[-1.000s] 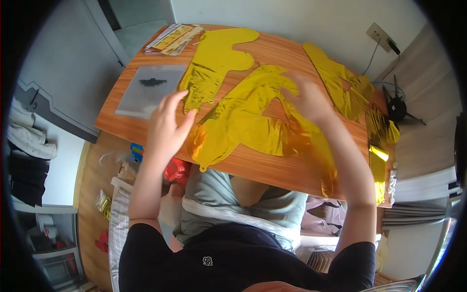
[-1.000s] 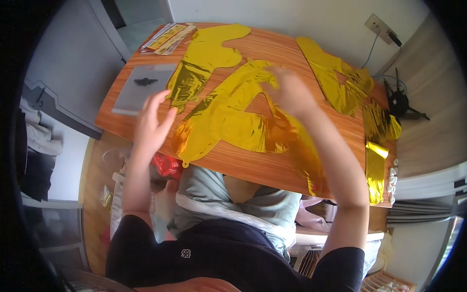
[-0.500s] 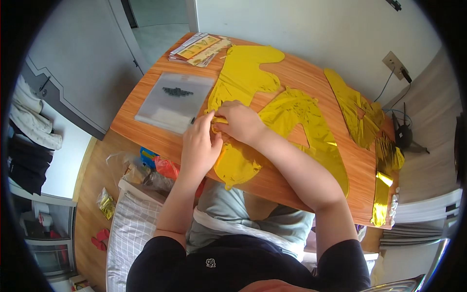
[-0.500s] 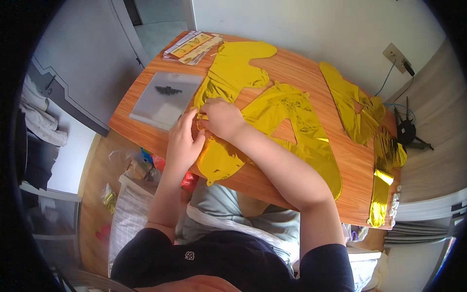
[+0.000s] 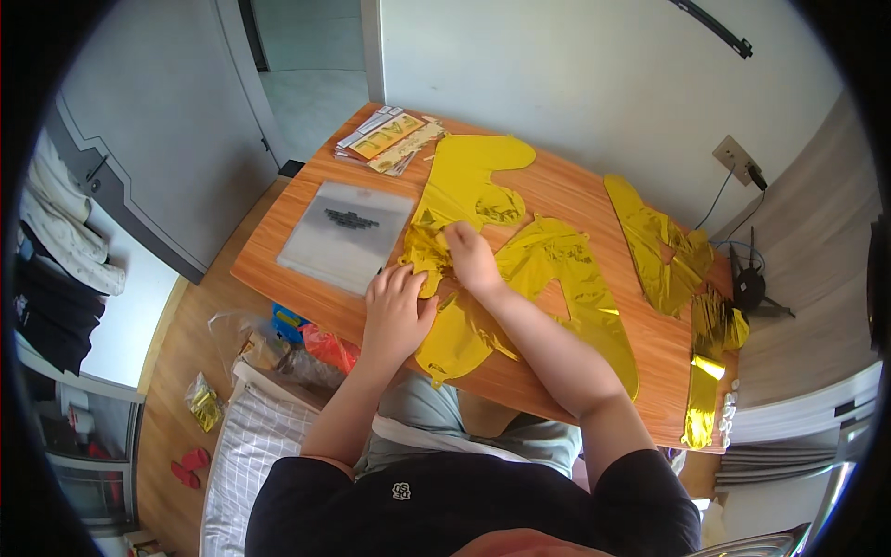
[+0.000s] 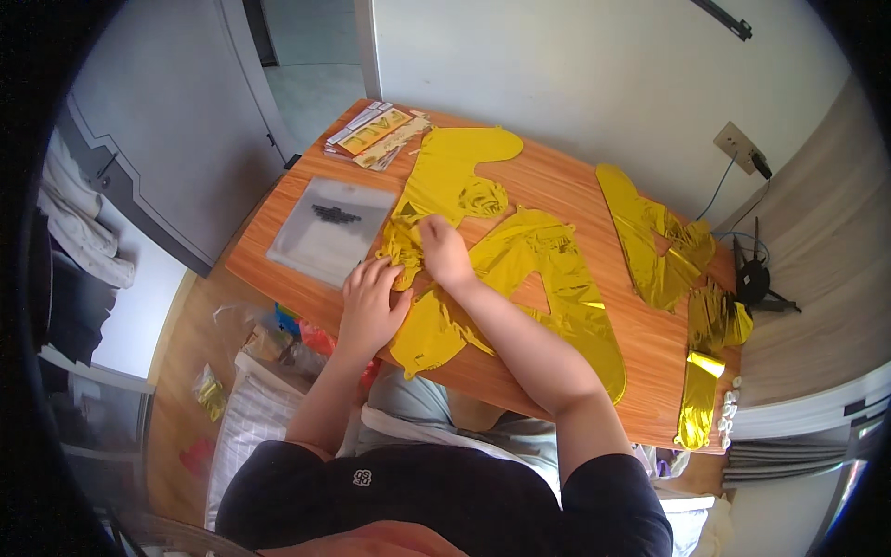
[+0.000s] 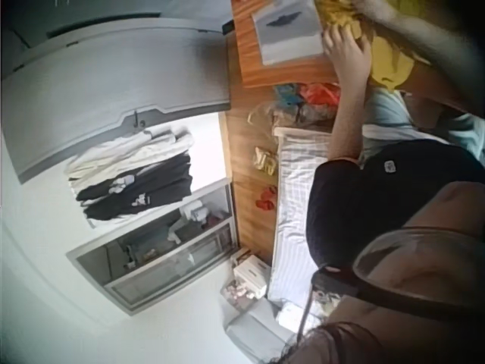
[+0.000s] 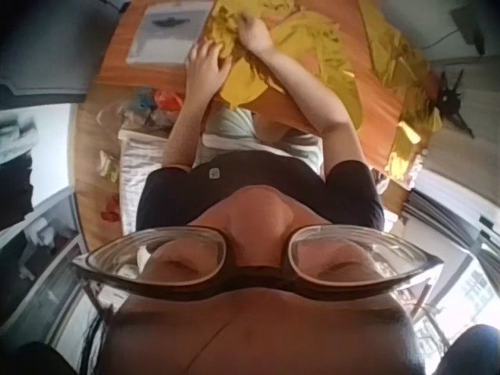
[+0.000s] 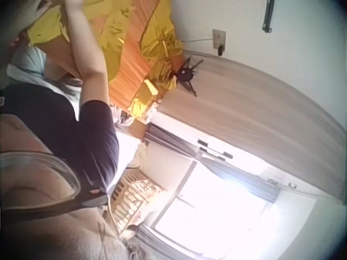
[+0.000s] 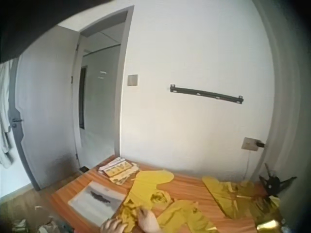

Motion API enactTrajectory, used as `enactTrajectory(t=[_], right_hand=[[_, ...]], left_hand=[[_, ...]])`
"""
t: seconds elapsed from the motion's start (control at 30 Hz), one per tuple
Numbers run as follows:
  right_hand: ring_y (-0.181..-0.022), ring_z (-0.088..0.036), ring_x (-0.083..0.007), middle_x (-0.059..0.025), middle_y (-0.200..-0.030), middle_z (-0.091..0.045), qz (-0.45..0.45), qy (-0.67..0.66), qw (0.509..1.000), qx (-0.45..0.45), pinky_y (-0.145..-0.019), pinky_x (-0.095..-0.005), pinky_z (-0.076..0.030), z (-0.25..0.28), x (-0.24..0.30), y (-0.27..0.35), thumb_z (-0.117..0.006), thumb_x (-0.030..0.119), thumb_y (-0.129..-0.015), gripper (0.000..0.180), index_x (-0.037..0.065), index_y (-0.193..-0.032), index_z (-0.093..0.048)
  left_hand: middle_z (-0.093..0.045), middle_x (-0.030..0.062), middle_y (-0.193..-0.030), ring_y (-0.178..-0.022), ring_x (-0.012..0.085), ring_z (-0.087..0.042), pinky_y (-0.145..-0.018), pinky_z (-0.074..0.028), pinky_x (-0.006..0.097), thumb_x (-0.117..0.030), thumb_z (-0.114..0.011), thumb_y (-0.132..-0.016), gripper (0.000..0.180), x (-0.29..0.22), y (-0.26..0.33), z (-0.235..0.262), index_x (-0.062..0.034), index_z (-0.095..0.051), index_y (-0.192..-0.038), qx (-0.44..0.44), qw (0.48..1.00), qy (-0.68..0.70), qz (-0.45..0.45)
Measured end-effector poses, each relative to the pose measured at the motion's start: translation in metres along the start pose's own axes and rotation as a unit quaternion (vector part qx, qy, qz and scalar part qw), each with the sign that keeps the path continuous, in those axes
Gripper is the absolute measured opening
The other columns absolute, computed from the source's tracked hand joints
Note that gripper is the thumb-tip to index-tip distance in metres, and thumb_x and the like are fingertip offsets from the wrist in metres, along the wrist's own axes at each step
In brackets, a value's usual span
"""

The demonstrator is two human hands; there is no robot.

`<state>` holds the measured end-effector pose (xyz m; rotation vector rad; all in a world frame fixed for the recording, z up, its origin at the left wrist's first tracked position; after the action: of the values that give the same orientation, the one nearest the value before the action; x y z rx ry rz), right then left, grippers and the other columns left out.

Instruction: The person lays out and flattens deflated foil balloons on a desk by hand, then repeatedly folds one of the balloons into a small square.

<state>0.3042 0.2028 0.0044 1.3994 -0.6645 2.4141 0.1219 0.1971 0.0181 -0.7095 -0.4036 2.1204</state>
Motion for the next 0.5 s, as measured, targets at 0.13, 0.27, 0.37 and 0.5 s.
enactTrajectory(t=[0.13,0.27,0.37,0.5], right_hand=[[-0.125,-0.061,-0.0281,-0.0135,-0.134,-0.066,-0.194,-0.210,0.958,-0.032,-0.100,-0.0402,-0.048,0.014,-0.027,-0.014,-0.044,0.033,-0.110,0.038,0.006,-0.133,-0.058],[-0.135,-0.053,-0.0327,-0.0131,-0.149,-0.055,-0.270,-0.648,0.710,-0.062,-0.117,-0.0495,-0.038,0.032,-0.006,-0.016,-0.045,0.035,-0.110,0.052,0.004,-0.152,-0.043],[-0.137,-0.051,-0.0341,-0.0198,-0.149,-0.051,-0.270,-0.642,0.712,-0.092,-0.117,-0.0492,-0.041,0.057,-0.009,-0.029,-0.050,0.020,-0.107,0.045,-0.003,-0.145,-0.044],[-0.116,-0.062,-0.0315,-0.0179,-0.129,-0.061,-0.218,-0.691,0.662,-0.192,-0.104,-0.0434,-0.054,0.121,-0.044,-0.064,-0.055,0.008,-0.104,0.027,-0.003,-0.128,-0.055]], left_hand=[[-0.060,0.0132,-0.134,-0.131,0.0346,-0.050,-0.116,-0.032,0.051,-0.026,-0.072,-0.090,0.040,0.003,-0.001,-0.003,-0.0076,-0.062,-0.124,-0.002,1.000,0.012,0.014],[-0.060,0.0126,-0.134,-0.131,0.0341,-0.050,-0.116,-0.031,0.051,-0.026,-0.072,-0.090,0.039,0.008,0.000,-0.004,-0.0086,-0.063,-0.123,-0.003,0.999,0.011,0.031],[-0.061,0.0122,-0.131,-0.129,0.0328,-0.051,-0.115,-0.032,0.052,-0.028,-0.073,-0.088,0.039,0.008,0.000,-0.004,-0.0093,-0.063,-0.121,-0.014,1.000,0.012,0.025],[-0.061,0.0118,-0.130,-0.130,0.0328,-0.050,-0.115,-0.031,0.053,-0.028,-0.073,-0.088,0.039,0.006,0.001,-0.004,-0.0097,-0.062,-0.121,-0.009,1.000,0.009,0.023]])
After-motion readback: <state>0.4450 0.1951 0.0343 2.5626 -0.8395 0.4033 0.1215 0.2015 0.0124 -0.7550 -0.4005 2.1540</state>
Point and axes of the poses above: each hand's wrist, its own y-axis away from the middle knuckle, its own z-axis out of the back of the hand, x = y × z, the point moved 4 cm from there along -y, towards the middle knuckle
